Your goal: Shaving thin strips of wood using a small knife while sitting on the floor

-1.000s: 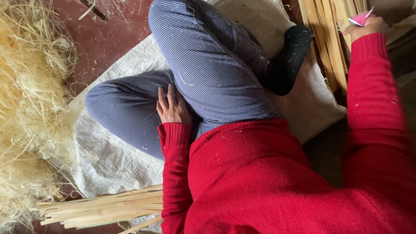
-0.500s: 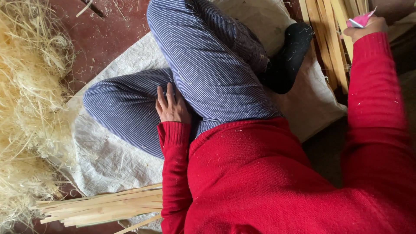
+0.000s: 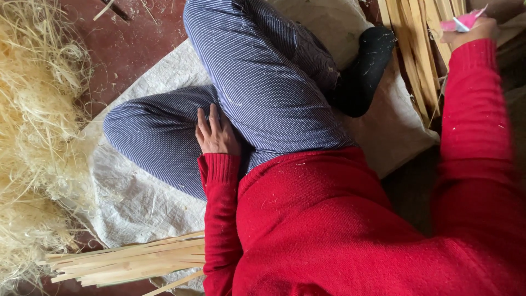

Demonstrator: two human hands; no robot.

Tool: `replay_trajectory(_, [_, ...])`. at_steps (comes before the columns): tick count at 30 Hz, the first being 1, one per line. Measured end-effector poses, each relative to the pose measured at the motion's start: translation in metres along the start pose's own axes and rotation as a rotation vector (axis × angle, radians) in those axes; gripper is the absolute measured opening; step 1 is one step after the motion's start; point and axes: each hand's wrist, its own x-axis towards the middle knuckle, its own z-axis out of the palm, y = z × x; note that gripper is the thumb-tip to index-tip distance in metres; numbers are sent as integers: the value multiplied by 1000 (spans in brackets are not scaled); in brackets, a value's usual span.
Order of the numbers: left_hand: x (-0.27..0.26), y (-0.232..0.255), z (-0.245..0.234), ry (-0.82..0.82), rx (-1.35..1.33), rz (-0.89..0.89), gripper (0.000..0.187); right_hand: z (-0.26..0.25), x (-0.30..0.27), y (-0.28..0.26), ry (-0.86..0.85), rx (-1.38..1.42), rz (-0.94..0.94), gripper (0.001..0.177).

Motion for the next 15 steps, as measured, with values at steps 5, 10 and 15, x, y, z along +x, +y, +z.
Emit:
replay_trajectory(5, [2,0,2,-49,-10,-23,49,14,28,24,8,14,-17,46])
replay_trajectory(10, [2,1,0,5,7,-7,48,22,-30,-12,-56,-229,23,51])
replay_trajectory(15, [1,-1,6,6,-9,-16,49,63,18,36,63,-355,58,45])
